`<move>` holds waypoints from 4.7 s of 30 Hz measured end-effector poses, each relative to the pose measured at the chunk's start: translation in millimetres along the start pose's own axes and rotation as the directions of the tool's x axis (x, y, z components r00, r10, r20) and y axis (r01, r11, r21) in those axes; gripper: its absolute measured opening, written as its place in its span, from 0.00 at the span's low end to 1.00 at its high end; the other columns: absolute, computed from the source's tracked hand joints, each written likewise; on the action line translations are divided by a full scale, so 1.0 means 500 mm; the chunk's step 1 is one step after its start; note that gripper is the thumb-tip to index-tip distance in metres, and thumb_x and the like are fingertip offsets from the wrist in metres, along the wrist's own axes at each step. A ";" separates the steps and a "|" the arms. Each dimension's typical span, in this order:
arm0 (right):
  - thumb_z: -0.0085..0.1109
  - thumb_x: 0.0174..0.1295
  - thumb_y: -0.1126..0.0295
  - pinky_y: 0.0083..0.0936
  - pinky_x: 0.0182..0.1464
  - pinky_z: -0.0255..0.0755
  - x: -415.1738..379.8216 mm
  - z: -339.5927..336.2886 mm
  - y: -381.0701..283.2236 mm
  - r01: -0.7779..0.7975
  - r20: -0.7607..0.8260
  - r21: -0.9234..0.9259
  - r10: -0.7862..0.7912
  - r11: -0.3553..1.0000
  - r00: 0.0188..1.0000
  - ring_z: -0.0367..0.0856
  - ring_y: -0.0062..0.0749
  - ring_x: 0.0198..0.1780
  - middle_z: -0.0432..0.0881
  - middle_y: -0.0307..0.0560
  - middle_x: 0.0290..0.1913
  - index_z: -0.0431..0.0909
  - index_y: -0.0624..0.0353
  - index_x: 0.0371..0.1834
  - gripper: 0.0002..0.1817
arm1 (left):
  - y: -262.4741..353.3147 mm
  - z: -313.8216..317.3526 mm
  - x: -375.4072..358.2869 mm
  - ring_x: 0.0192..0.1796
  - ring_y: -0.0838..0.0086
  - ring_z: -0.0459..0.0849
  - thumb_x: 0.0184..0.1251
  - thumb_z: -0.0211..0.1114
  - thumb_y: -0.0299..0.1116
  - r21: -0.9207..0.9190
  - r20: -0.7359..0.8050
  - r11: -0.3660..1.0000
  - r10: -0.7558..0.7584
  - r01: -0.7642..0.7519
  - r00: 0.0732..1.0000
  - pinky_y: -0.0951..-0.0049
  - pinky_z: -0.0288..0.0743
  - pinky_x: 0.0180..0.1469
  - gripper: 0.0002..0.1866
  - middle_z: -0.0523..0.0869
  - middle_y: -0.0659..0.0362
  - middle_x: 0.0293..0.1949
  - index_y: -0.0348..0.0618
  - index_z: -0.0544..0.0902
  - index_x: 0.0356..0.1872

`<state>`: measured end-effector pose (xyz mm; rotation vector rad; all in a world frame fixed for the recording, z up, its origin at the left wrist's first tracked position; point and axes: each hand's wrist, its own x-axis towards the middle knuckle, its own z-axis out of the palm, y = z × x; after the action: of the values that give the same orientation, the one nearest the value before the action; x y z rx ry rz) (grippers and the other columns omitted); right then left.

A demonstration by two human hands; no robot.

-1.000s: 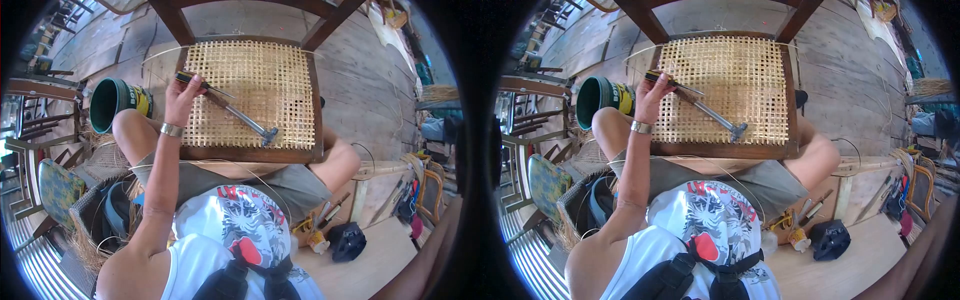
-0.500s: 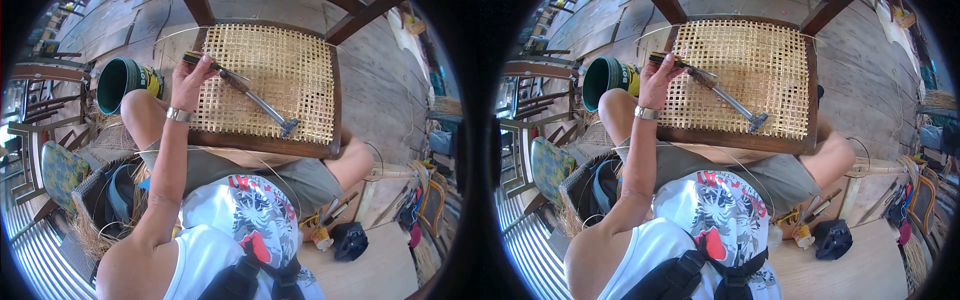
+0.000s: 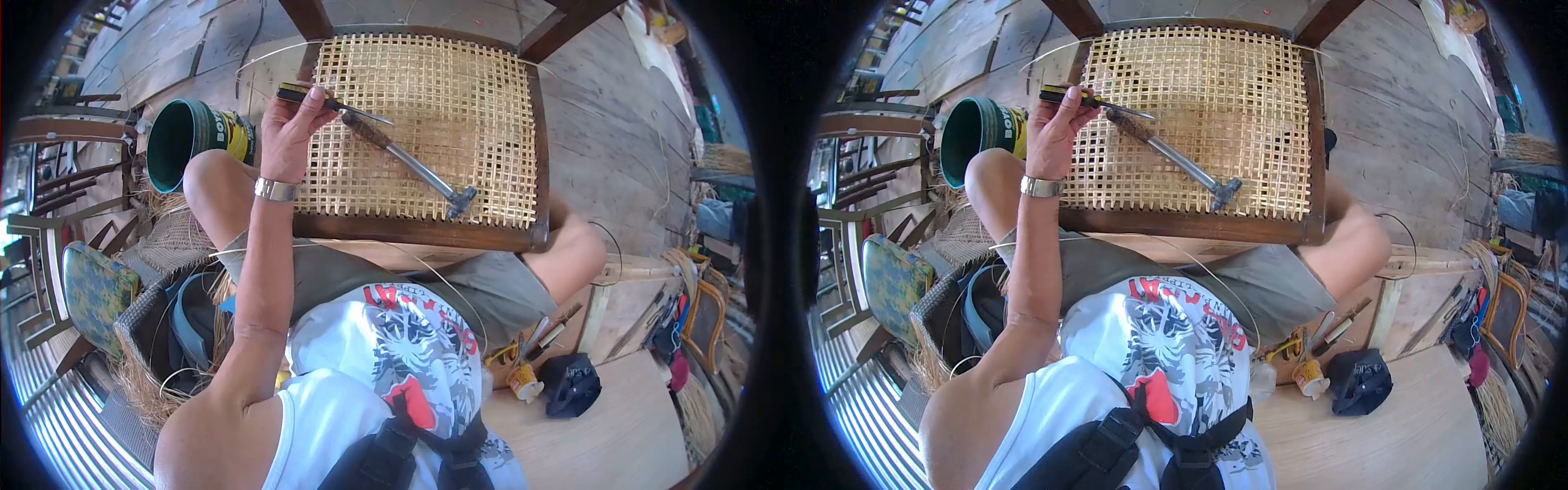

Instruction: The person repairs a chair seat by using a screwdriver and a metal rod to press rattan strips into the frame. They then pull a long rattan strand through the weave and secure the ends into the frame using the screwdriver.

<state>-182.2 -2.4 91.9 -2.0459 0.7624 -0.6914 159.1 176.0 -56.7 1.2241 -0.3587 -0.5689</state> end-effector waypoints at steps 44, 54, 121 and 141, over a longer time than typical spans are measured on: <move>0.60 0.73 0.70 0.24 0.35 0.72 -0.041 0.186 0.147 -0.308 0.306 0.243 0.229 0.920 0.924 0.77 0.20 0.34 0.78 0.41 0.33 0.66 0.64 0.70 0.25 | -0.003 0.265 0.249 0.44 0.81 0.89 0.68 0.80 0.37 0.332 0.333 0.773 0.440 -0.540 0.834 0.77 0.82 0.49 0.16 0.93 0.63 0.43 0.43 0.86 0.50; 0.56 0.73 0.76 0.32 0.42 0.79 -0.024 0.255 0.132 -0.102 0.173 0.305 0.050 0.947 0.984 0.85 0.34 0.37 0.85 0.53 0.43 0.69 0.63 0.75 0.27 | -0.045 0.293 0.233 0.42 0.81 0.89 0.68 0.79 0.36 0.623 0.328 0.618 0.349 -0.479 0.878 0.77 0.82 0.45 0.15 0.93 0.64 0.40 0.45 0.86 0.51; 0.55 0.70 0.80 0.47 0.53 0.80 0.031 0.338 0.142 0.156 0.065 0.190 -0.171 0.969 0.983 0.88 0.60 0.51 0.85 0.69 0.52 0.70 0.68 0.72 0.26 | 0.010 0.277 0.219 0.37 0.80 0.88 0.68 0.79 0.37 0.657 0.386 0.525 0.382 -0.541 0.840 0.75 0.81 0.41 0.15 0.93 0.62 0.36 0.45 0.84 0.50; 0.54 0.76 0.72 0.43 0.50 0.81 0.089 0.284 0.128 -0.254 -0.008 0.198 0.261 0.947 0.965 0.89 0.50 0.45 0.85 0.65 0.49 0.67 0.70 0.74 0.26 | -0.014 0.296 0.243 0.36 0.69 0.92 0.67 0.79 0.38 0.679 0.381 0.516 0.360 -0.522 0.852 0.68 0.83 0.41 0.18 0.93 0.56 0.35 0.45 0.82 0.51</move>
<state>-70.7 7.0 -25.1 -1.7224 0.9247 -0.6262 174.8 -12.1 -22.4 1.8145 -1.1497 -0.0397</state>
